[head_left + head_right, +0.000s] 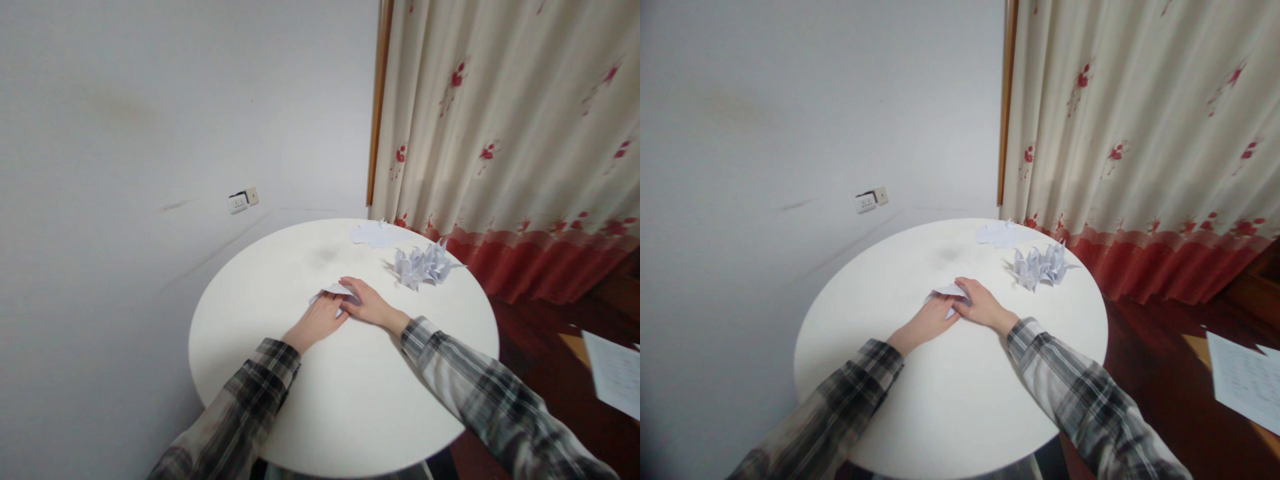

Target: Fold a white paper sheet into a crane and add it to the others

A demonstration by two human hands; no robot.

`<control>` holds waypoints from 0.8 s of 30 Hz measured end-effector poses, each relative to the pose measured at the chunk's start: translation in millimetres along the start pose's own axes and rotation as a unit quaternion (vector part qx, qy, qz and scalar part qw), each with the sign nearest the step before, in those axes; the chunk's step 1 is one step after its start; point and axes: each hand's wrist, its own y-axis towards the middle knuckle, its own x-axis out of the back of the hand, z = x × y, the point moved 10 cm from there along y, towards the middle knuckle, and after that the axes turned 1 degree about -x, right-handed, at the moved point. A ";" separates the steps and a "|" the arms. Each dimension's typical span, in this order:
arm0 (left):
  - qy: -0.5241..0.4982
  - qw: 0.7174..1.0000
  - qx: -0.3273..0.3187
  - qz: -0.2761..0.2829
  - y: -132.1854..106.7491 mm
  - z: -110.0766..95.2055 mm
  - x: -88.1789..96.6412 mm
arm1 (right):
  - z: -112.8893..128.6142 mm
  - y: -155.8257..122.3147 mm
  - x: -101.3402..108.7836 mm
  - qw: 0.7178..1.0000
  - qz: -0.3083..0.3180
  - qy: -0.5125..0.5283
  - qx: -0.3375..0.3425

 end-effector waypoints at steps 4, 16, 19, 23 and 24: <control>-0.009 1.000 -0.004 -0.008 0.4 -0.2 1.2 | 3.7 0.3 3.1 1.000 -0.006 -0.006 0.009; -0.029 1.000 -0.001 -0.009 2.8 -2.7 5.7 | 20.6 0.8 11.4 0.998 -0.026 -0.033 0.038; -0.024 1.000 0.008 0.008 2.6 -2.9 4.2 | 21.9 0.6 12.2 0.998 -0.028 -0.033 0.038; -0.024 0.999 0.014 0.020 2.3 -4.8 5.5 | 20.7 1.2 11.1 0.999 -0.021 -0.032 0.033; -0.025 0.999 0.014 0.022 2.4 -5.5 5.9 | 20.8 1.4 11.0 0.999 -0.021 -0.034 0.034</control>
